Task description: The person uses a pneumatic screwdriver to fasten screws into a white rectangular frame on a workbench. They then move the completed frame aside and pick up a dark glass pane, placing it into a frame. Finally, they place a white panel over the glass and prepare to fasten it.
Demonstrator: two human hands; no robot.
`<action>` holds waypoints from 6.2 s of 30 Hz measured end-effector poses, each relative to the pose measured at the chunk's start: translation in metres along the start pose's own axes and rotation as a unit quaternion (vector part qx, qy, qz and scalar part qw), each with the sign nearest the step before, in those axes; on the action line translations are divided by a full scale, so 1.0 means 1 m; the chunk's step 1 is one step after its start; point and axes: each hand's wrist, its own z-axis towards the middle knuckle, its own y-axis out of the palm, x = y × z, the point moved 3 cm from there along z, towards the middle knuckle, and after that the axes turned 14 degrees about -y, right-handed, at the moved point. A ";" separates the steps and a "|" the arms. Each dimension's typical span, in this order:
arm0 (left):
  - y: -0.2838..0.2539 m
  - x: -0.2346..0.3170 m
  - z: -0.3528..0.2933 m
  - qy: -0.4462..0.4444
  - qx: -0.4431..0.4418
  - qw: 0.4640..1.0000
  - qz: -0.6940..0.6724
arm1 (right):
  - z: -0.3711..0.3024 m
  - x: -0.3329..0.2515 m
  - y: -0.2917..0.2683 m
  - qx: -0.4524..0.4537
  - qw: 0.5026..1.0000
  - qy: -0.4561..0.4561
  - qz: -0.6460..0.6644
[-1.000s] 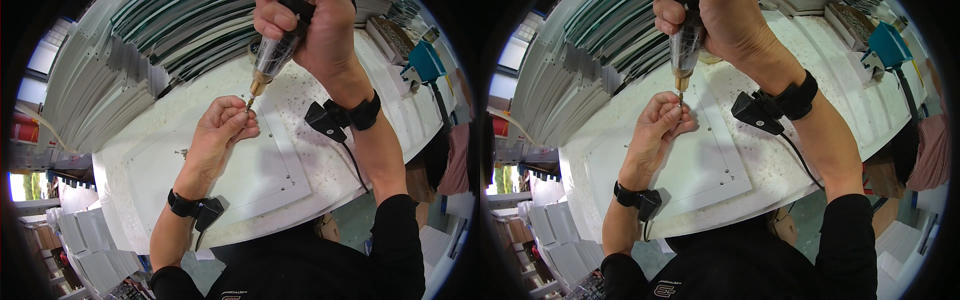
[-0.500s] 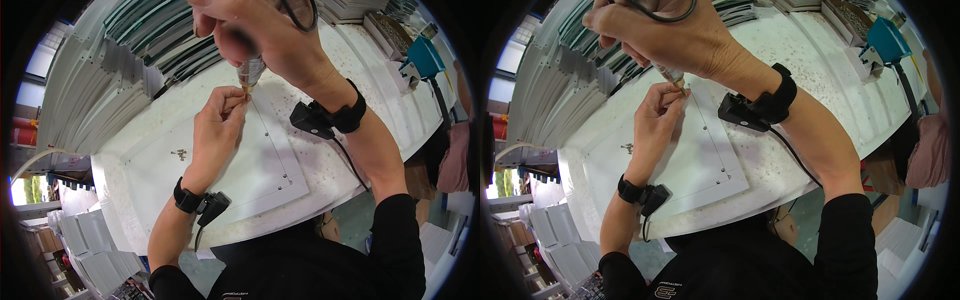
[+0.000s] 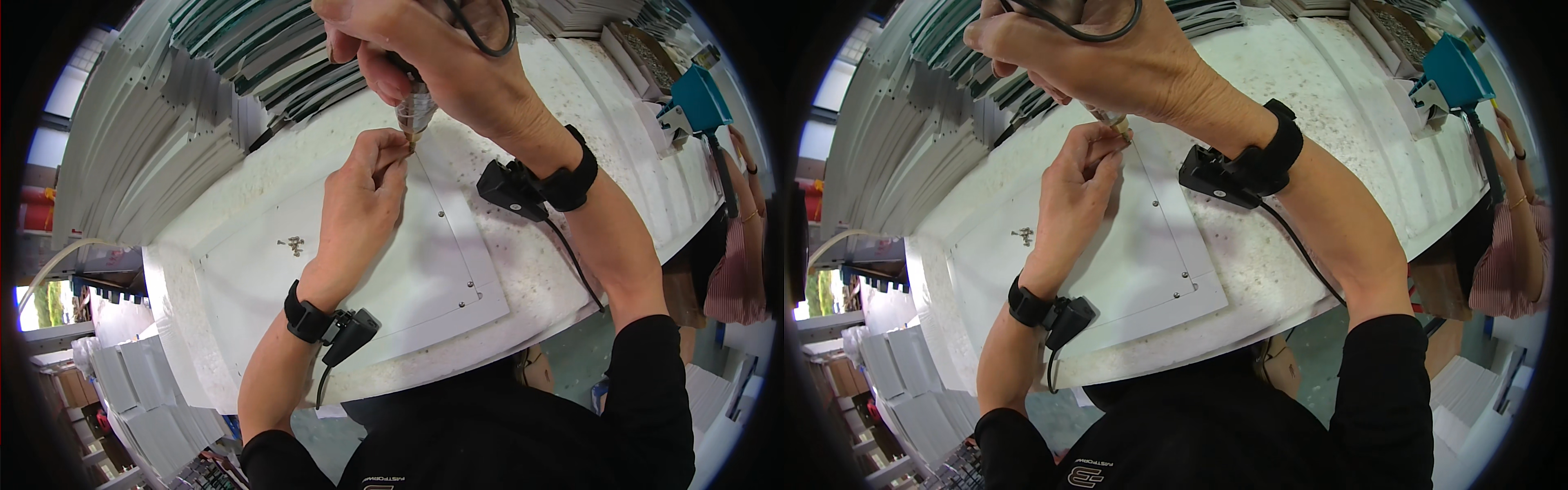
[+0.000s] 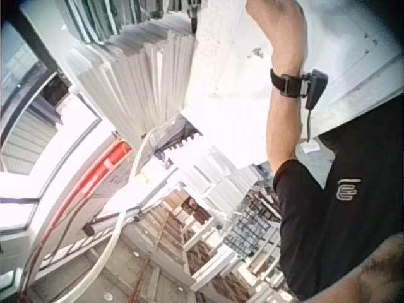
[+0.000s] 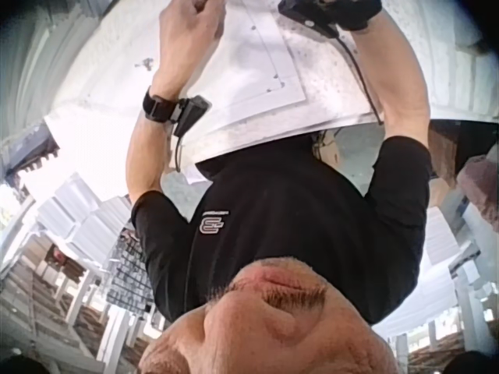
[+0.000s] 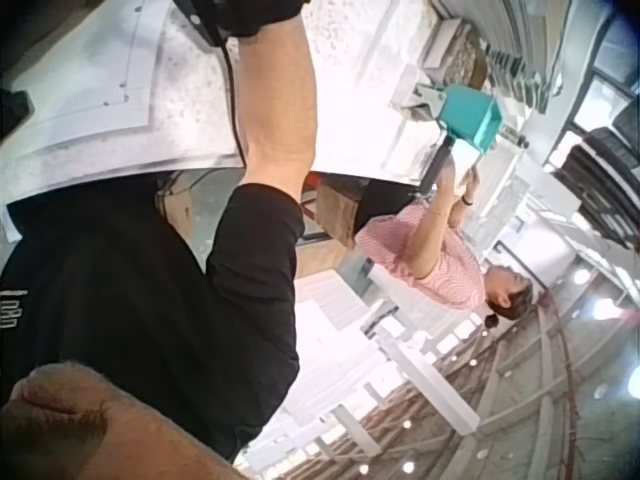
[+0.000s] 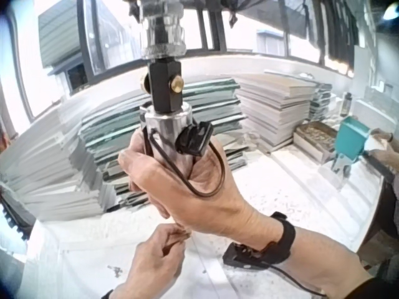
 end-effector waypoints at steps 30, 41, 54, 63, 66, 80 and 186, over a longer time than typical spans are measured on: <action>-0.060 -0.004 -0.046 0.044 0.076 0.994 0.071 | 0.004 -0.027 0.012 -0.012 0.999 0.026 0.025; -0.131 -0.041 -0.087 0.058 0.155 0.922 0.351 | 0.007 -0.032 0.029 -0.027 0.988 -0.042 0.149; -0.129 -0.039 -0.072 0.104 0.103 0.832 0.536 | 0.001 -0.037 0.043 0.043 0.987 0.010 0.153; -0.140 -0.041 -0.073 -0.130 0.006 0.987 -0.093 | 0.009 -0.011 0.056 0.018 0.959 -0.012 0.284; -0.141 -0.055 -0.070 -0.144 -0.047 0.968 -0.201 | 0.016 -0.002 0.076 0.046 0.961 -0.021 0.271; -0.141 -0.081 -0.066 -0.149 -0.107 0.921 -0.344 | 0.023 0.038 0.090 0.045 0.971 -0.028 0.232; -0.085 -0.088 -0.192 -0.102 0.000 0.848 -0.521 | -0.028 -0.045 0.136 -0.006 0.952 -0.041 0.304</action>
